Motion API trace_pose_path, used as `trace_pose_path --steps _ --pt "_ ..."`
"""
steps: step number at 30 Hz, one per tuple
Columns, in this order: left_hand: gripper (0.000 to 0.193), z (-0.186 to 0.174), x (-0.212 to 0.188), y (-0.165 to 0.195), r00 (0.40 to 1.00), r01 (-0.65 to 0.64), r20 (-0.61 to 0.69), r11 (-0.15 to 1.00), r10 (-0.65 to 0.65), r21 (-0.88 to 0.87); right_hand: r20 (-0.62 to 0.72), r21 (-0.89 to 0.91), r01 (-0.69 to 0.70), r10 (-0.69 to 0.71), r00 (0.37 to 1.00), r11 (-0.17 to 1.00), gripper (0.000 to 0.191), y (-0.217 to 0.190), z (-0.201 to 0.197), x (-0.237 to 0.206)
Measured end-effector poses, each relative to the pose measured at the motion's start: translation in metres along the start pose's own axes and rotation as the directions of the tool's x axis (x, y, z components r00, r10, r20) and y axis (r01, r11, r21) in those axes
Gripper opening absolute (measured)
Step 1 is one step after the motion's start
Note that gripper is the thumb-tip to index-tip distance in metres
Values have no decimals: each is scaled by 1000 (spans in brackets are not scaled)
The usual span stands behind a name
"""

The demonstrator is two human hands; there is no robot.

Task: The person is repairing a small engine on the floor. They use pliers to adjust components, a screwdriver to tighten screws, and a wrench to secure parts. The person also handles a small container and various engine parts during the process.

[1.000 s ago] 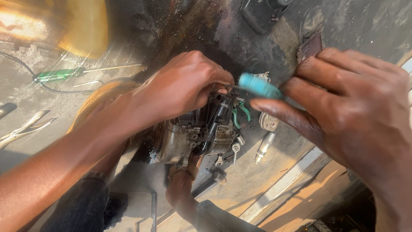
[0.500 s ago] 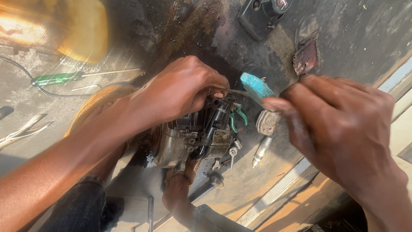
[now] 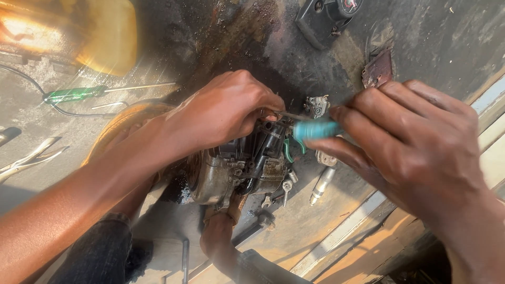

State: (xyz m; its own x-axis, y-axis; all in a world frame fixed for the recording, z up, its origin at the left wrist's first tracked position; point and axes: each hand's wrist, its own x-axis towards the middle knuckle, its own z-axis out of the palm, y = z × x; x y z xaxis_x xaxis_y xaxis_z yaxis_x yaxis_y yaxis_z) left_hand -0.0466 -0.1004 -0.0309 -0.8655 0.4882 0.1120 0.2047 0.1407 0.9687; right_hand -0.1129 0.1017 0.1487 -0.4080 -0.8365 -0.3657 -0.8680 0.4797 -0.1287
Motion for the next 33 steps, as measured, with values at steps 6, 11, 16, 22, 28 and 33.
trace_pose_path --steps 6,11,16,22,28,33 --pt "40 3 3 -1 999 41 32 998 -40 -38 -12 118 -324 328 945 939 24 -4 -10 -8" --pt "39 0 -1 -1 998 16 58 1000 -15 -18 36 -2 50 -49 998 999 25 0 -13 -8" --pt "41 5 0 -3 998 41 44 999 -40 -22 150 10 -160 157 976 987 26 0 -2 -4" --pt "44 2 -4 -4 998 -41 -49 999 42 6 -27 56 -59 61 998 997 28 0 -4 -11" --pt "43 5 -2 -5 999 29 46 999 -27 -45 74 -83 -34 40 996 996 29 -1 -1 -6" --pt "44 6 -2 -7 999 31 13 999 -30 -26 -83 130 -190 201 976 973 18 -1 2 -4"
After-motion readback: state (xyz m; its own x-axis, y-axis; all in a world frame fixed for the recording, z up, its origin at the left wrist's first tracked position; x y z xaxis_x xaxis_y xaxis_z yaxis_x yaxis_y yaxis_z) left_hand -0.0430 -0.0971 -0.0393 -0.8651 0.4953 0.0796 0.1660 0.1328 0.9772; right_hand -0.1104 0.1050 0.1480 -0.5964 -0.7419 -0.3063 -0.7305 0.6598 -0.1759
